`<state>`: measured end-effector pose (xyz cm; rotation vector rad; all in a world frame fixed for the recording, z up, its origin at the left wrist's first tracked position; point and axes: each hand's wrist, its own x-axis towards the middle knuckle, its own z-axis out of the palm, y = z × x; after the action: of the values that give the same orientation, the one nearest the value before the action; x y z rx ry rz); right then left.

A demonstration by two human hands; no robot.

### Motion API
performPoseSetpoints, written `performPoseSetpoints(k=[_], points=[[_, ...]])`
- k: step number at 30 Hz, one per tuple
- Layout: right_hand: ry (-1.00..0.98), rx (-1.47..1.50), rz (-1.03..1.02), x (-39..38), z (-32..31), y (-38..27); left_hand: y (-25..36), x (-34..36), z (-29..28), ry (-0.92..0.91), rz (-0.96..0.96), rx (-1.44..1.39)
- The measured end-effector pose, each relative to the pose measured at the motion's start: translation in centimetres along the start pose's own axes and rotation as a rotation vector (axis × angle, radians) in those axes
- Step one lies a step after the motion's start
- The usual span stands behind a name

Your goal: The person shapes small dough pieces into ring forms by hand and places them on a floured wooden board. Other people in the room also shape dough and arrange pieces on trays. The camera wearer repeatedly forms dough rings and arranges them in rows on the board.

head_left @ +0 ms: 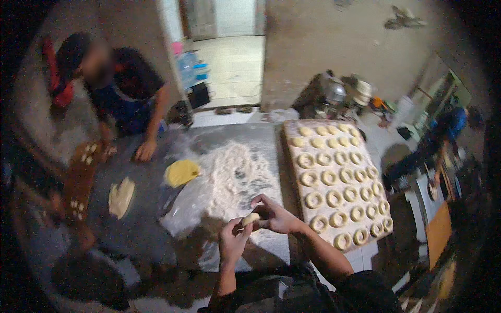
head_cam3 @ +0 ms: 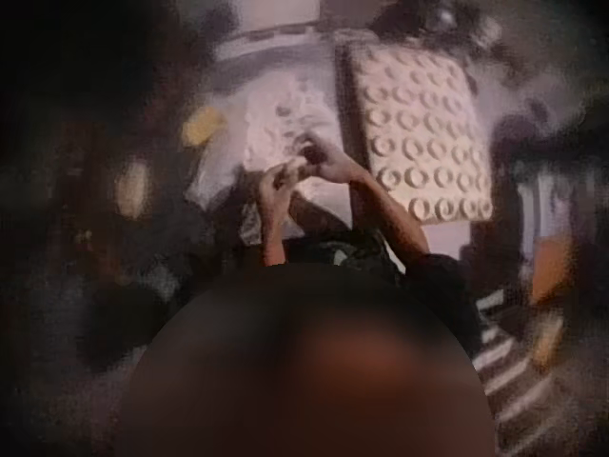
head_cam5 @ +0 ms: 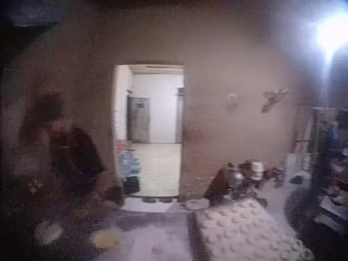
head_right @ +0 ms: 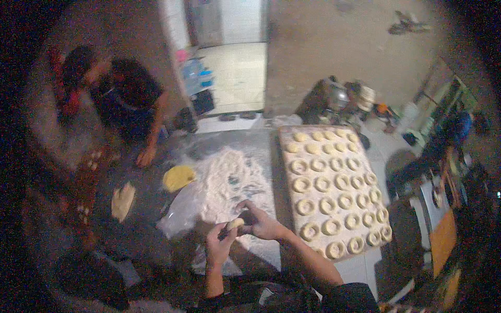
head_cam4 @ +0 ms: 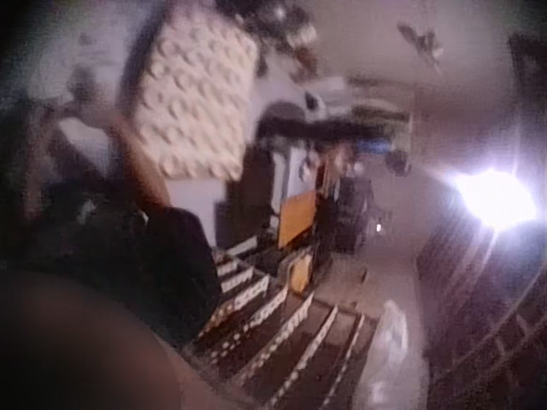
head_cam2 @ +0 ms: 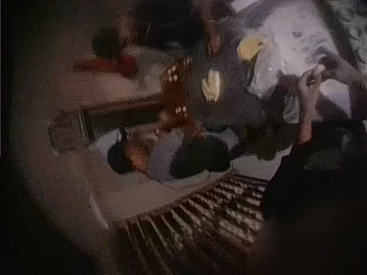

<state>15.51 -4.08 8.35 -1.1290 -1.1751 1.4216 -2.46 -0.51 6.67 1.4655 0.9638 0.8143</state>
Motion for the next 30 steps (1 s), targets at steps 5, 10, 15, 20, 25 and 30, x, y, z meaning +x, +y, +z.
performPoseSetpoints(k=[5,10,15,20,25,30], points=[[0.577,-0.929,-0.120,2.0,0.3,5.9,0.1,1.5,2.3,-0.068,0.146,0.327],[0.221,0.003,-0.290,-1.9,-0.8,3.9,-3.7,2.9,6.1,0.202,0.413,0.160],[0.253,0.542,-0.210,-4.1,-5.5,3.7,-2.0,2.9,9.7,-0.154,0.336,-0.643],[0.662,-0.564,-0.175,-5.8,-8.2,0.7,1.6,4.9,14.8,-0.032,-0.061,-0.427],[0.596,-0.500,-0.411,-9.1,-15.3,-1.0,2.1,6.1,23.7,-0.126,0.542,-0.068],[0.600,0.127,-0.247,-15.2,-24.4,-5.9,6.3,7.0,33.6,-0.064,0.556,0.098]])
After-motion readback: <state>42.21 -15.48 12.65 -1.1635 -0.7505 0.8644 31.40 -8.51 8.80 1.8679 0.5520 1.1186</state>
